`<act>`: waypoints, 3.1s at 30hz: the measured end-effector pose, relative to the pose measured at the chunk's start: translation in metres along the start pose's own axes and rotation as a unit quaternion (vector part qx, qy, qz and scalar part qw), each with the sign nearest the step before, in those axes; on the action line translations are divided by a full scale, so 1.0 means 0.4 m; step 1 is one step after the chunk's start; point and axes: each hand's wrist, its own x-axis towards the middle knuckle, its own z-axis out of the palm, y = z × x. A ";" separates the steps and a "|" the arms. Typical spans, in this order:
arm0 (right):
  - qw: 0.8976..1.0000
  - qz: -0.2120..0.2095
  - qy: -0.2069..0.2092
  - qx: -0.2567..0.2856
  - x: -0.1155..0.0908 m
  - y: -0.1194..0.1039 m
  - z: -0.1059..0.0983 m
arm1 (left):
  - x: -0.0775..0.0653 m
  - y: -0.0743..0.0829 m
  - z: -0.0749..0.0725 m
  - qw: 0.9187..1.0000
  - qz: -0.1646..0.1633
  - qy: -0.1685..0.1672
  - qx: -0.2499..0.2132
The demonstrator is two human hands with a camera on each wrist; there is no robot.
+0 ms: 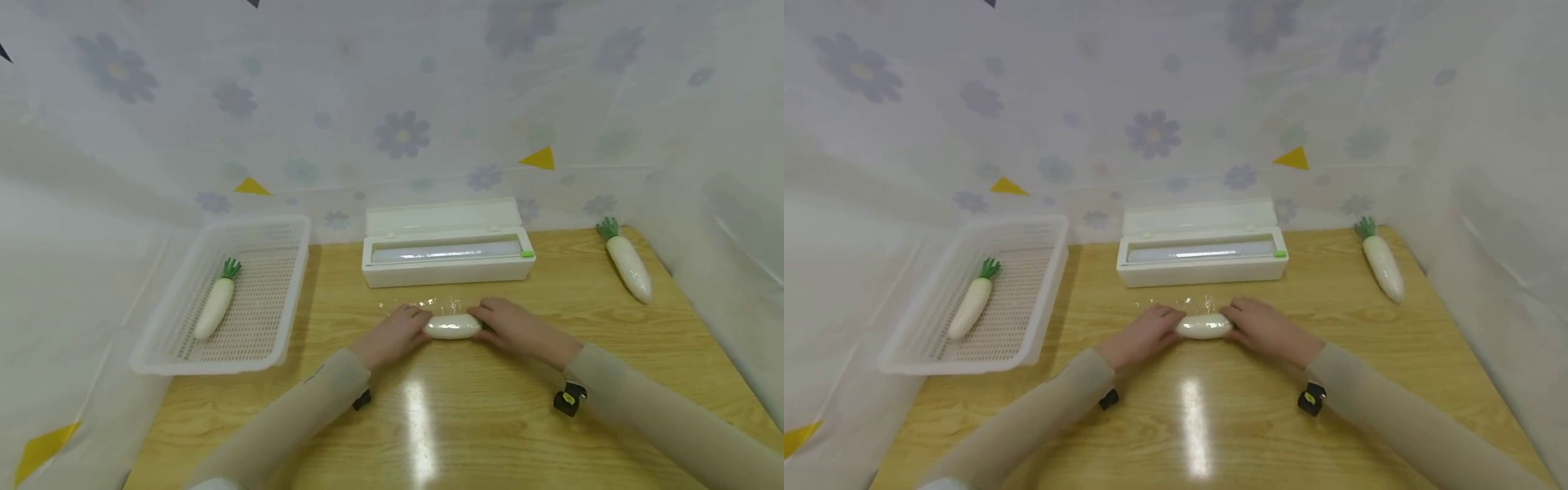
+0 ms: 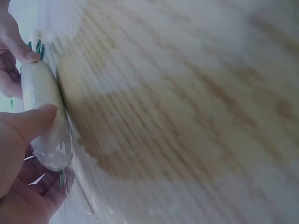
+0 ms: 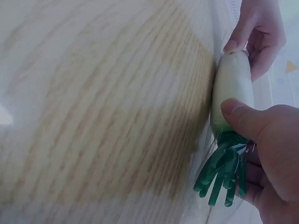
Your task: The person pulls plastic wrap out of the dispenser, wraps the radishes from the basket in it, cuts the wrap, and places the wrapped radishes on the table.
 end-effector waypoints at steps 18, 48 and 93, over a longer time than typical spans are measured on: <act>0.999 -0.037 0.023 0.010 -0.043 -0.016 0.010 | -0.028 -0.010 0.014 0.999 0.022 0.002 -0.036; 0.990 -0.022 0.051 -0.133 -0.009 -0.032 0.015 | -0.007 -0.032 0.014 0.998 -0.004 0.050 -0.042; 0.997 -0.016 0.020 -0.067 0.023 0.018 0.024 | -0.022 -0.053 0.002 0.997 0.042 0.053 -0.022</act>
